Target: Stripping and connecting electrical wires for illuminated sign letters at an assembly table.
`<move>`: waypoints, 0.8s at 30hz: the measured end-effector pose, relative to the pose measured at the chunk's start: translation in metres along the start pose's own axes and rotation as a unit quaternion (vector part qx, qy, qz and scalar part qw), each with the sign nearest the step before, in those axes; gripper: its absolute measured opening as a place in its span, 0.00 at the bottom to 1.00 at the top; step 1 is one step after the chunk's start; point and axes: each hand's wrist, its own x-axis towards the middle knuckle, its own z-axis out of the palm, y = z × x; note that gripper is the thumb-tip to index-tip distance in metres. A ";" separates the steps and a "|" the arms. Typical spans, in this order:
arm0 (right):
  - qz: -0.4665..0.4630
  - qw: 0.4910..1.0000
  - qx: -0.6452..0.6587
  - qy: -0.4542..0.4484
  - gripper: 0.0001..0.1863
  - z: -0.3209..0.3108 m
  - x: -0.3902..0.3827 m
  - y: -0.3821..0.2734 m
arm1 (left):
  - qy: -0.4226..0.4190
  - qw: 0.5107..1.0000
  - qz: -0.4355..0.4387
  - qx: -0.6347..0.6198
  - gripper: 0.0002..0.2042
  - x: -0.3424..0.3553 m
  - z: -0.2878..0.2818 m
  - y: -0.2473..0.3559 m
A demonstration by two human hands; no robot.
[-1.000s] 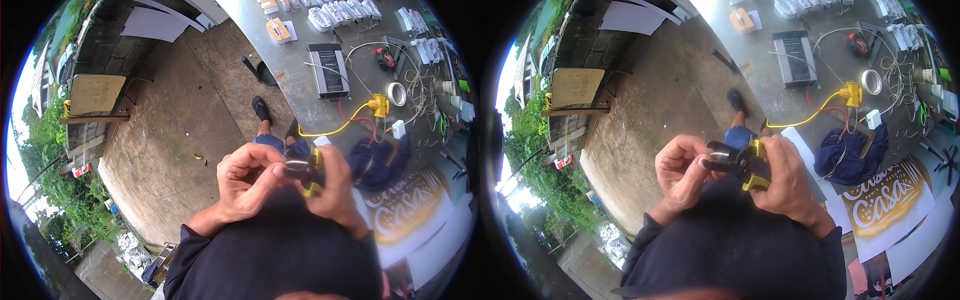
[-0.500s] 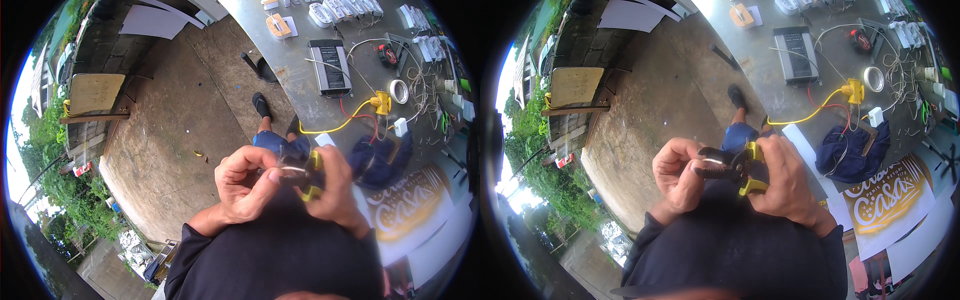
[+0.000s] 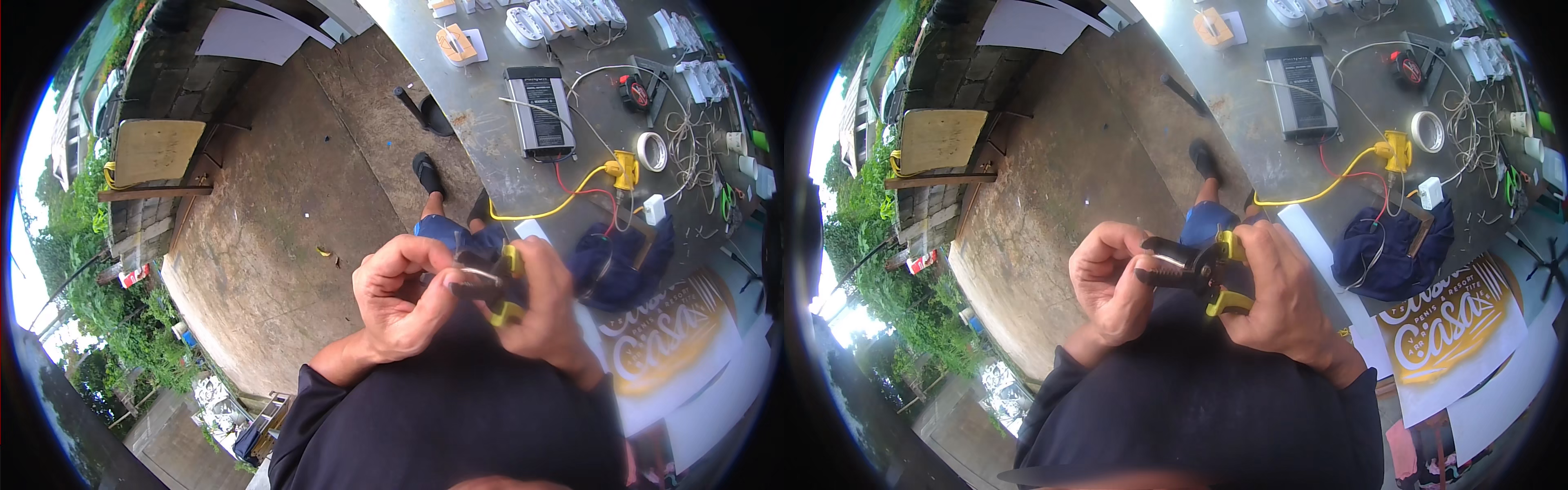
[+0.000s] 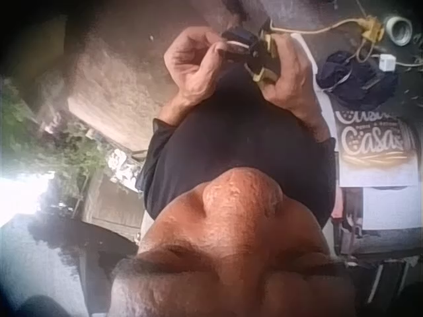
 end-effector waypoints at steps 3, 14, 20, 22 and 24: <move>0.006 1.000 0.023 -0.016 0.29 0.000 0.001 0.000 | 0.009 1.000 0.009 0.009 0.03 -0.001 0.000 -0.005; 0.071 0.981 0.158 -0.088 0.20 0.002 0.006 -0.005 | 0.043 0.998 0.018 0.043 0.04 -0.002 0.008 -0.010; 0.072 0.969 0.192 -0.137 0.18 -0.003 0.012 -0.008 | 0.039 0.999 -0.006 0.026 0.02 -0.001 0.007 -0.009; 0.084 0.965 0.198 -0.148 0.18 -0.004 0.012 -0.009 | 0.027 1.000 0.010 0.005 0.02 0.001 0.007 -0.008; 0.080 0.965 0.200 -0.150 0.19 -0.005 0.013 -0.009 | 0.020 1.000 0.010 0.010 0.01 0.002 0.005 -0.008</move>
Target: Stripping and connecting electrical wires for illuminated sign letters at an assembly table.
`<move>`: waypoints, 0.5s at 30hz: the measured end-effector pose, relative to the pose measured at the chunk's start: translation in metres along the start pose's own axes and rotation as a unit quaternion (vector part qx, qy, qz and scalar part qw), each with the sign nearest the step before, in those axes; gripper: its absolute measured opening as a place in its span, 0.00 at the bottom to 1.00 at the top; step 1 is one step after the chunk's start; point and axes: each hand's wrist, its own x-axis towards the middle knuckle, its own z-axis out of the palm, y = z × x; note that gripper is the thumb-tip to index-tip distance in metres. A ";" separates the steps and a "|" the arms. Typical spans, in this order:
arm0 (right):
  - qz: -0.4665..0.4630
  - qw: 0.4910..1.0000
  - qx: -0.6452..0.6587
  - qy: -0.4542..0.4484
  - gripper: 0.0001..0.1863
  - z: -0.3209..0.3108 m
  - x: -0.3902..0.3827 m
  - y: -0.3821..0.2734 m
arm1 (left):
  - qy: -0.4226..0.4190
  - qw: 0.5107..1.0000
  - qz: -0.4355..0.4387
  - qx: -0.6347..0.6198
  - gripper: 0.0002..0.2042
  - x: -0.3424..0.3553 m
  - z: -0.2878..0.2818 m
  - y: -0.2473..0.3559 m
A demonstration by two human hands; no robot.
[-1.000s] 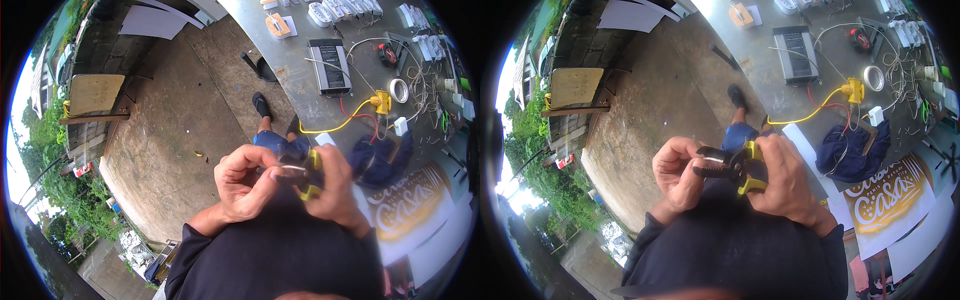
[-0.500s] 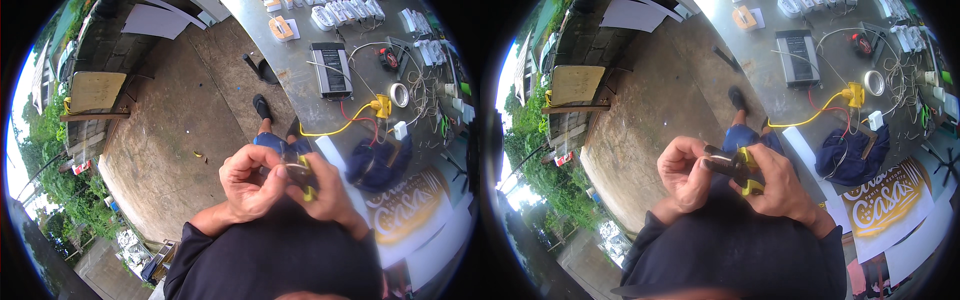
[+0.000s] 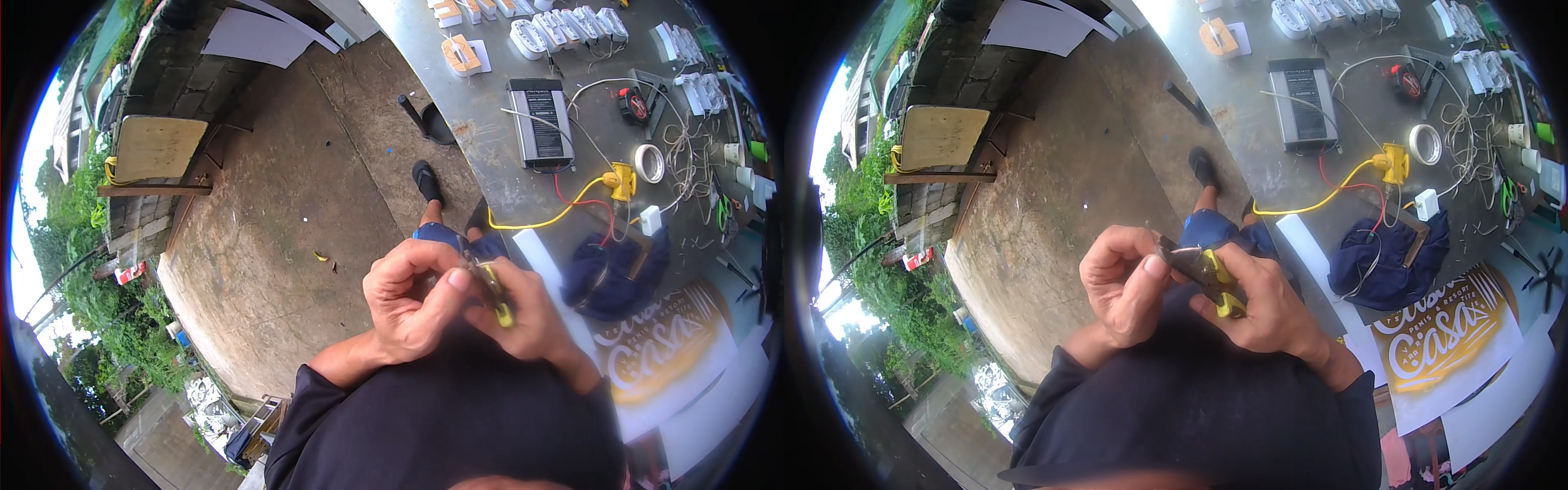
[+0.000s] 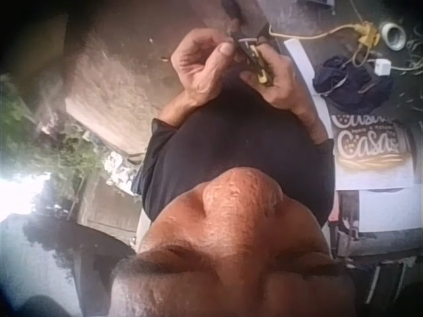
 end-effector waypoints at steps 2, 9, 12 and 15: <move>-0.003 1.000 0.002 -0.003 0.19 0.000 0.000 0.001 | -0.006 1.000 0.000 0.006 0.01 0.000 0.000 0.001; 0.014 1.000 -0.017 0.006 0.19 0.001 0.000 0.004 | -0.030 0.999 0.024 0.028 0.02 0.000 -0.006 -0.003; 0.005 1.000 -0.017 0.013 0.20 0.003 0.001 0.006 | -0.048 0.998 0.033 0.037 0.04 0.001 -0.008 -0.007; 0.002 1.000 -0.021 0.018 0.20 0.003 0.001 0.005 | -0.050 0.998 0.024 0.029 0.04 0.001 -0.008 -0.007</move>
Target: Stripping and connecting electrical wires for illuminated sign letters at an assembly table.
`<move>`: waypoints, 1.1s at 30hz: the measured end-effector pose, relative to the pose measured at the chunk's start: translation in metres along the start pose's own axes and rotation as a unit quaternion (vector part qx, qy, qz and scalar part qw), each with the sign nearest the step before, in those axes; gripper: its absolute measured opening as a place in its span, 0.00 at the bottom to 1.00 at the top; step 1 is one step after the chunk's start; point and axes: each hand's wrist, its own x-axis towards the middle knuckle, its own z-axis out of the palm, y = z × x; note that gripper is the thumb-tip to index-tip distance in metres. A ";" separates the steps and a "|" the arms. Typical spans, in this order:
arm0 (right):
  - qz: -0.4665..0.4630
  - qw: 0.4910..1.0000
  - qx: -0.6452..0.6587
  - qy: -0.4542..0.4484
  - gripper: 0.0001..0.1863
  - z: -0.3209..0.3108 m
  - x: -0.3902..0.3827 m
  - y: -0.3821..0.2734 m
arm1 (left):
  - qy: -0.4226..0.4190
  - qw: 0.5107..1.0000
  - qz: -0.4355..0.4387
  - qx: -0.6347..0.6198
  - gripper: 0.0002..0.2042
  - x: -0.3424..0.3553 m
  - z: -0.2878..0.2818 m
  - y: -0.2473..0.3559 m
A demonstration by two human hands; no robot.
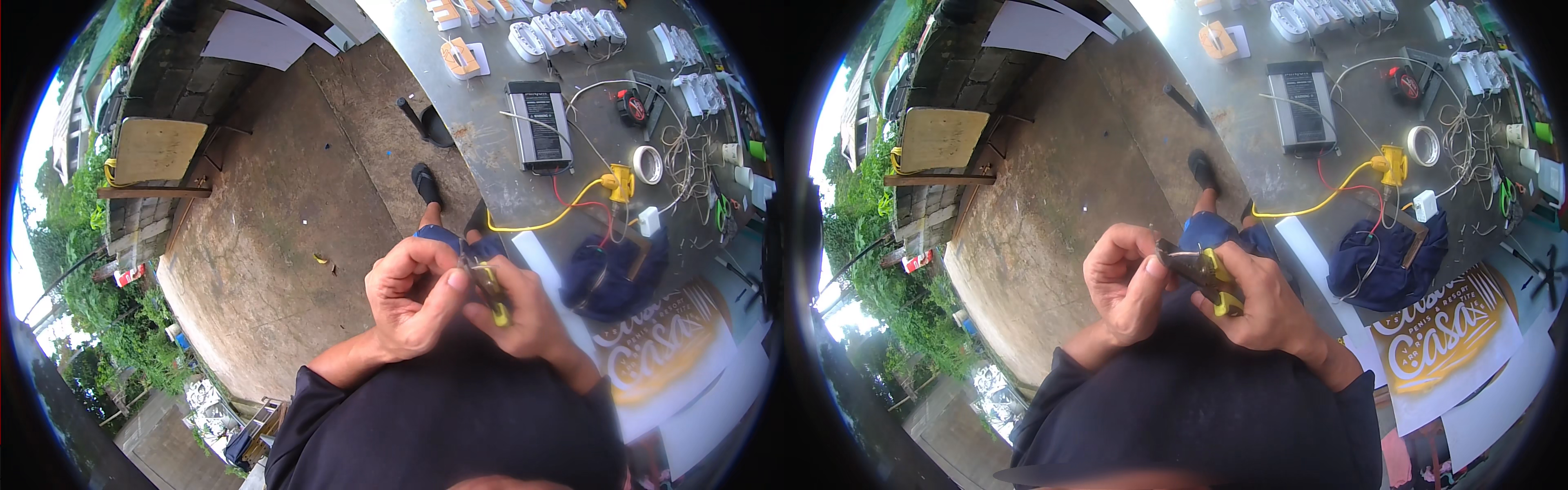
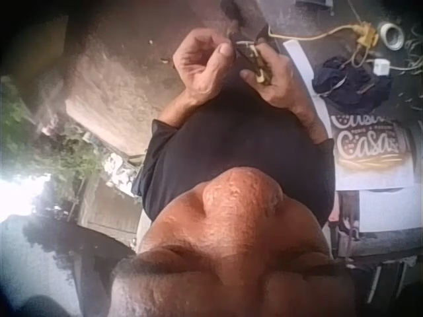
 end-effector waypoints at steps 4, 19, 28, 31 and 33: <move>0.015 1.000 0.008 -0.005 0.19 0.000 -0.001 0.000 | 0.040 0.997 -0.039 -0.045 0.03 -0.002 0.006 0.003; 0.000 1.000 -0.005 0.008 0.17 0.002 -0.001 0.002 | 0.015 0.999 -0.005 -0.046 0.03 -0.006 0.002 -0.012; 0.005 1.000 -0.001 0.023 0.15 0.007 -0.002 0.009 | 0.003 0.997 -0.027 -0.072 0.03 -0.006 0.006 -0.007; -0.017 0.999 -0.009 0.043 0.16 0.010 -0.002 0.018 | 0.011 0.987 -0.089 -0.130 0.05 -0.004 0.009 -0.002; -0.022 0.998 -0.010 0.052 0.15 0.013 -0.003 0.025 | 0.004 0.986 -0.107 -0.126 0.05 -0.003 0.008 0.003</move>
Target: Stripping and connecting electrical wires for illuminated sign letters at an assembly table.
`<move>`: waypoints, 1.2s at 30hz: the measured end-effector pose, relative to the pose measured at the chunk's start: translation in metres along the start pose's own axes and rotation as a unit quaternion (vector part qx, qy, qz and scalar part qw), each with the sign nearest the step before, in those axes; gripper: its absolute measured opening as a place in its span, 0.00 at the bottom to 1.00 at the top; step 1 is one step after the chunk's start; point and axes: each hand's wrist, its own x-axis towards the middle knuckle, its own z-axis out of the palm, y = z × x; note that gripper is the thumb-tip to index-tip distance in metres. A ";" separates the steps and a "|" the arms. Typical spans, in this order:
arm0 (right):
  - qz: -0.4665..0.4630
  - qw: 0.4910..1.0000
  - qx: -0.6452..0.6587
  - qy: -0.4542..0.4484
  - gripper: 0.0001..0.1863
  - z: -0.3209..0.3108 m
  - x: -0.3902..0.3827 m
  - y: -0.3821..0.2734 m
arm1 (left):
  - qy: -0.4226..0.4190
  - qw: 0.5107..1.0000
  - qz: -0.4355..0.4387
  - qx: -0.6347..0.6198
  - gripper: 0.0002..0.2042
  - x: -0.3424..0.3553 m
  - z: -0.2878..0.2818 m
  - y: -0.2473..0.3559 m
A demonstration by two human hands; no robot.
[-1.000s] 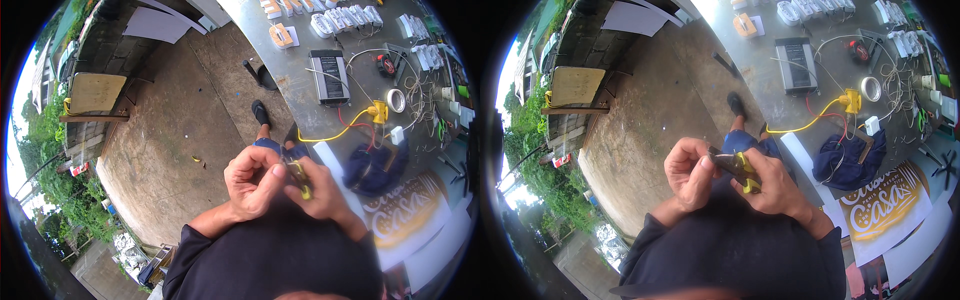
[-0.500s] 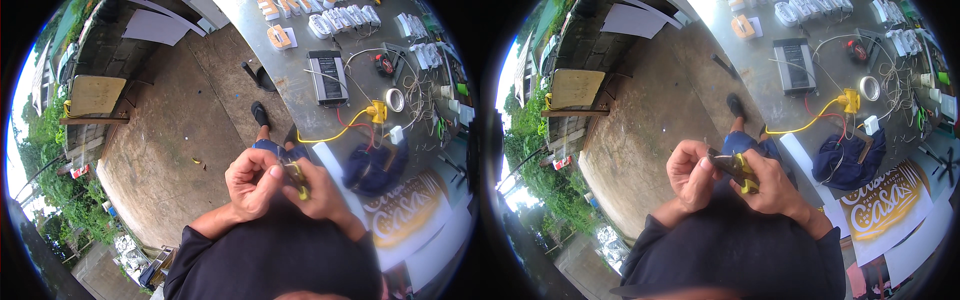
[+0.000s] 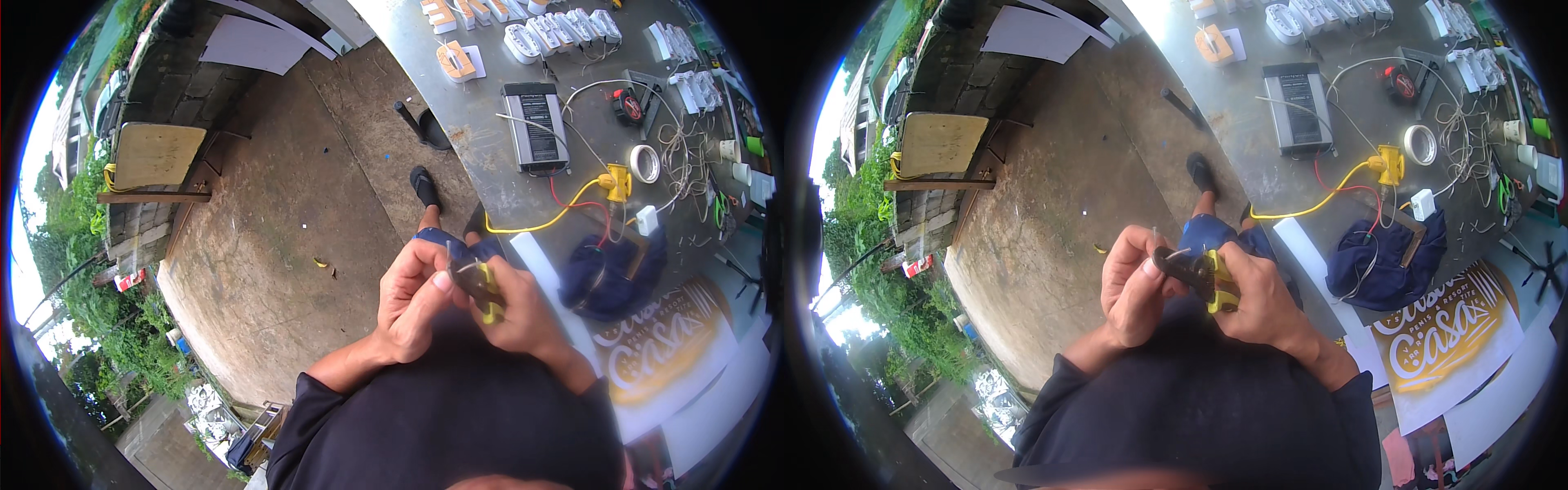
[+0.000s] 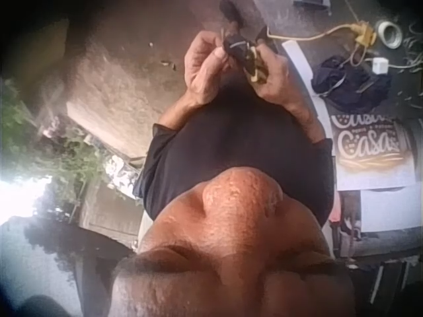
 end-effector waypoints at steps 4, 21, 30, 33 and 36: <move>-0.025 0.997 -0.074 0.029 0.14 0.000 -0.002 0.004 | -0.075 0.993 -0.081 0.048 0.08 -0.002 -0.021 0.007; -0.038 0.995 -0.084 -0.025 0.14 0.020 -0.022 0.009 | -0.111 0.984 0.016 0.140 0.16 -0.031 -0.052 -0.008; -0.055 0.996 -0.060 -0.046 0.16 0.026 -0.021 0.013 | -0.065 0.981 0.111 0.144 0.18 -0.044 -0.060 -0.015; -0.051 0.996 -0.055 -0.049 0.16 0.027 -0.022 0.013 | -0.054 0.982 0.101 0.148 0.19 -0.047 -0.059 -0.012; -0.042 0.997 -0.047 -0.047 0.16 0.027 -0.022 0.012 | -0.049 0.984 0.105 0.137 0.20 -0.047 -0.057 -0.013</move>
